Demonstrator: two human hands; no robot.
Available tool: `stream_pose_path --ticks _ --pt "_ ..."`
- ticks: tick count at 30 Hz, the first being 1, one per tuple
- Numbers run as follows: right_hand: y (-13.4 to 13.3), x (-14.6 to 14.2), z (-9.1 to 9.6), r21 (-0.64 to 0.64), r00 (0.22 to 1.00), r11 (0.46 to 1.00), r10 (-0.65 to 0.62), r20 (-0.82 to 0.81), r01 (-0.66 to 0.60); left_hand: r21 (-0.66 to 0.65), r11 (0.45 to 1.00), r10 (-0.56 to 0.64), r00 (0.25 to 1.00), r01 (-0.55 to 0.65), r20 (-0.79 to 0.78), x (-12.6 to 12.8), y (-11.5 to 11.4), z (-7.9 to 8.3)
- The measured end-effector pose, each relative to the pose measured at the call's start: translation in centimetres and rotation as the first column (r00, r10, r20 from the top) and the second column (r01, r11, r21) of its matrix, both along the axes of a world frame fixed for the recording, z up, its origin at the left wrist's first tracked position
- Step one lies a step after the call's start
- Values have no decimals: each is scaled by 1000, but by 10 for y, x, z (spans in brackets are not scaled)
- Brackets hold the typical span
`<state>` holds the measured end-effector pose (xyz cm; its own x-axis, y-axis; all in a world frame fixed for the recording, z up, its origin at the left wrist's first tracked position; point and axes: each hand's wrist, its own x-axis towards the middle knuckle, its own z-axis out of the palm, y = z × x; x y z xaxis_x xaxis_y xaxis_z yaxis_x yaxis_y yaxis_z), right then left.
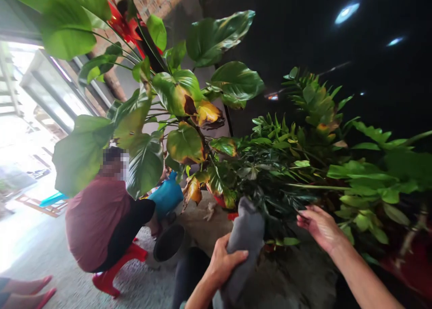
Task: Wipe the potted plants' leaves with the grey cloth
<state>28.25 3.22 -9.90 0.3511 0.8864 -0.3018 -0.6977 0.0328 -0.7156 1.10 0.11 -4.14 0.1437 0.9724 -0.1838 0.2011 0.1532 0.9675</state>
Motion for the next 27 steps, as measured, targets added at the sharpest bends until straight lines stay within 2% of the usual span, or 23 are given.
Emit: stream_pose_path --ticks 2,4,7,9,10,12,14,16,18,20,22,24,26,27 --pt "0 2 -1 0 1000 1000 -4 2 4 4 998 64 996 -64 69 -9 -8 6" --pt "-1 3 -1 -1 1000 1000 -6 5 6 86 978 176 972 -191 158 -14 0 27" --pt "-1 3 1 5 1000 1000 -4 11 4 243 900 294 914 -363 278 -8 34 60" --pt "-2 1 5 7 1000 1000 -8 8 8 279 876 306 901 -393 308 2 55 69" --pt "-2 1 7 3 1000 1000 -11 4 11 275 883 302 910 -379 285 7 62 66" --pt "-3 -1 11 -12 1000 1000 -12 -2 12 236 924 261 948 -300 183 17 62 50" --pt "-4 -1 14 -24 1000 1000 -11 -4 11 159 973 155 984 -167 85 24 47 25" --pt "-4 -1 15 -23 1000 999 -22 -8 22 68 997 33 997 -38 70 24 22 2" --pt "-4 0 16 -16 999 999 -43 -17 42 -4 1000 2 995 -2 103 20 0 -11" --pt "-4 0 16 -5 998 999 -49 -26 49 -25 995 100 984 -97 149 15 -9 -8" --pt "-4 -2 16 13 998 999 -44 -35 44 27 960 269 943 -280 197 13 -2 9" --pt "-4 -3 16 34 998 999 -40 -43 41 116 894 394 884 -432 253 15 14 31" --pt "-4 -4 16 50 998 998 -41 -46 43 167 867 412 864 -470 291 20 30 45" --pt "-4 -4 16 57 998 997 -42 -46 45 170 880 386 876 -444 291 24 35 47"
